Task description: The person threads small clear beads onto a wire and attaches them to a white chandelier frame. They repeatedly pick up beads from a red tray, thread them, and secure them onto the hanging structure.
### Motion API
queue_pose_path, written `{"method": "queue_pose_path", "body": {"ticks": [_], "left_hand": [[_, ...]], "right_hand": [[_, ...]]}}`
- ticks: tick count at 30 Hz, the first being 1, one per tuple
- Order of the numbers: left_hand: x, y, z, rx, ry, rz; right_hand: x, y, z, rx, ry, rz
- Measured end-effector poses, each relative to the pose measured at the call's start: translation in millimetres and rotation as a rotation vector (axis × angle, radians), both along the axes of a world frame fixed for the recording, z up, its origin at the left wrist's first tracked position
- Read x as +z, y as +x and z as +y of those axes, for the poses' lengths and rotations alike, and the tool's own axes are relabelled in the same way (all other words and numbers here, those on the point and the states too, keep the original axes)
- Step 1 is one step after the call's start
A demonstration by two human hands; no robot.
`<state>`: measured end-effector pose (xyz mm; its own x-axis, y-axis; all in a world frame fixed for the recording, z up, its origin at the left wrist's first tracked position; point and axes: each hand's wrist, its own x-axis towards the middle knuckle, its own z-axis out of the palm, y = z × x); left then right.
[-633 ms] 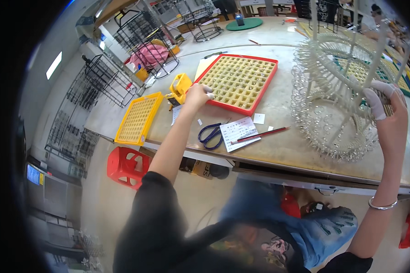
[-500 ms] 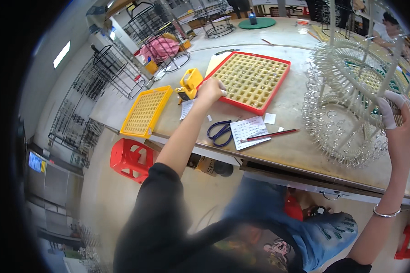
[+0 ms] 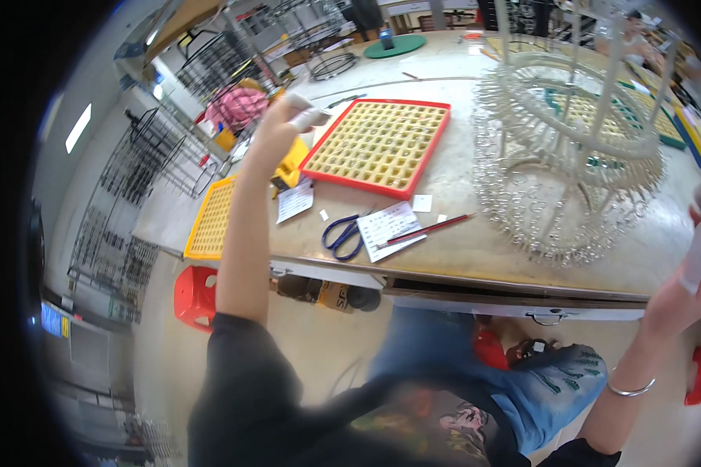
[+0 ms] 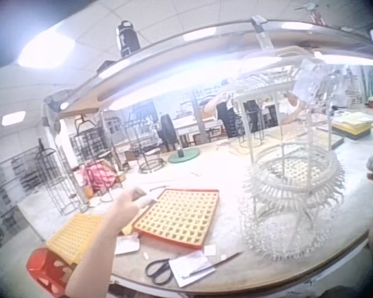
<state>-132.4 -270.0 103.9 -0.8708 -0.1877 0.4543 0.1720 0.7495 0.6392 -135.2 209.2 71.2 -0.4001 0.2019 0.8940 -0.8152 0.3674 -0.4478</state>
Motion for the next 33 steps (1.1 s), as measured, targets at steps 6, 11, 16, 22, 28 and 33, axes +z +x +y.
{"method": "queue_pose_path", "body": {"ticks": [6,11,16,22,28,33], "left_hand": [[61,54,83,-0.263,0.266,0.171],[30,76,131,-0.503,0.410,0.051],[-31,96,200,-0.630,0.597,-0.111],[-84,115,232,-0.655,0.820,-0.295],[-111,117,232,-0.678,0.929,-0.347],[-112,118,229,-0.677,0.867,-0.364]], "right_hand": [[-13,52,-29,0.476,0.094,-0.272],[-22,79,-63,0.773,-0.027,-0.603],[-52,104,-86,1.063,-0.327,-1.003],[-84,128,-71,0.990,-0.583,-1.214],[-91,133,-66,0.913,-0.575,-1.290],[-97,129,-67,1.009,-0.595,-1.365]]}}
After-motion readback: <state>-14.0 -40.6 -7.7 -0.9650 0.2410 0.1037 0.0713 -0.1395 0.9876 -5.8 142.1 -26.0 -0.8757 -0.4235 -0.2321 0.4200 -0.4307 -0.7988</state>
